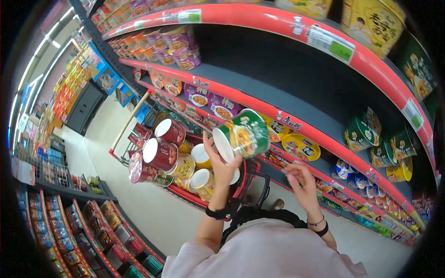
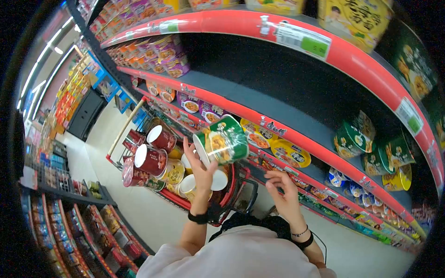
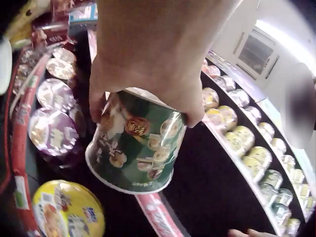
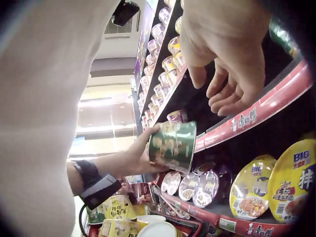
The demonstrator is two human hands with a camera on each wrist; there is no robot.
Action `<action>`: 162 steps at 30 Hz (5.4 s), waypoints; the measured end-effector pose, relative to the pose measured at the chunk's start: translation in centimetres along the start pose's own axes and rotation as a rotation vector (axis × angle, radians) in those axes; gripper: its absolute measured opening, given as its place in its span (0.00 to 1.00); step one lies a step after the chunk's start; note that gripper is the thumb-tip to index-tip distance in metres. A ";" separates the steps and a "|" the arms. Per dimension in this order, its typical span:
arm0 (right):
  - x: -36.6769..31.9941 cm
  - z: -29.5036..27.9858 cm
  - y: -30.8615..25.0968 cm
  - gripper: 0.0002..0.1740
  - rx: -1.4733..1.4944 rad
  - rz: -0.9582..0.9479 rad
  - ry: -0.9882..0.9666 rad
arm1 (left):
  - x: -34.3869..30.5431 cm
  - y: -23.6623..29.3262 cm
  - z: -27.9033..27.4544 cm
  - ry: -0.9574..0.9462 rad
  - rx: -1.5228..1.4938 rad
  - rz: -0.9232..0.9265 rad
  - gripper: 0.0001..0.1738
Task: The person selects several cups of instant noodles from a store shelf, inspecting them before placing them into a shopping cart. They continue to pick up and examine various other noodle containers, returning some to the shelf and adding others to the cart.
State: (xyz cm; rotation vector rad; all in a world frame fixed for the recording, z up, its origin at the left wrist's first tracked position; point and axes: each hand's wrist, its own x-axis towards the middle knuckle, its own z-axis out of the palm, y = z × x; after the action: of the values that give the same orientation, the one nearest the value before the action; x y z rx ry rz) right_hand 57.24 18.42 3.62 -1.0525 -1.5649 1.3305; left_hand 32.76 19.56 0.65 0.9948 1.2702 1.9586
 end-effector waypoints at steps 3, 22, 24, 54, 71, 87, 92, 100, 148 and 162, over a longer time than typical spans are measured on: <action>0.0 -0.2 -0.7 0.27 0.147 -0.003 -0.094 | -2.9 1.3 3.5 -0.133 -0.075 0.126 0.70; -1.5 -11.6 -5.1 0.60 -0.043 -0.639 0.387 | -4.3 1.9 16.0 -0.605 0.263 0.214 0.62; -1.1 -13.2 -6.9 0.57 -0.202 -0.700 0.482 | -4.5 3.5 18.8 -0.591 0.118 0.187 0.46; 0.6 -16.7 -3.4 0.27 -0.328 -0.687 0.730 | -2.5 -0.2 29.6 -0.550 0.185 0.484 0.48; 1.3 -2.2 5.0 0.22 -0.117 -0.255 -0.473 | -8.0 -13.2 -0.7 0.260 1.238 -0.092 0.54; 1.8 3.4 4.1 0.24 -0.234 -0.204 -0.690 | 3.1 -4.2 -17.8 0.878 1.078 0.098 0.55; 1.7 5.0 3.7 0.24 -0.279 -0.187 -0.628 | 5.2 -5.4 -20.4 0.936 1.002 0.105 0.30; 1.1 7.5 4.5 0.24 -0.238 -0.127 -0.487 | 2.9 -0.4 -13.4 0.648 0.475 0.241 0.16; -43.6 -30.8 0.7 0.42 0.616 -0.384 1.071 | -43.0 5.5 40.8 -1.504 -0.601 0.315 0.41; -38.5 -50.2 -0.8 0.64 -0.049 -0.449 1.083 | -39.5 4.0 59.5 -1.570 -0.246 0.209 0.61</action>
State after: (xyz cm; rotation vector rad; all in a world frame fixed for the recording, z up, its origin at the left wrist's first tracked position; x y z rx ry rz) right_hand 116.93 -2.10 7.87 -1.0786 -0.8940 0.2748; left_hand 103.67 15.31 9.44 1.8993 0.0163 0.7924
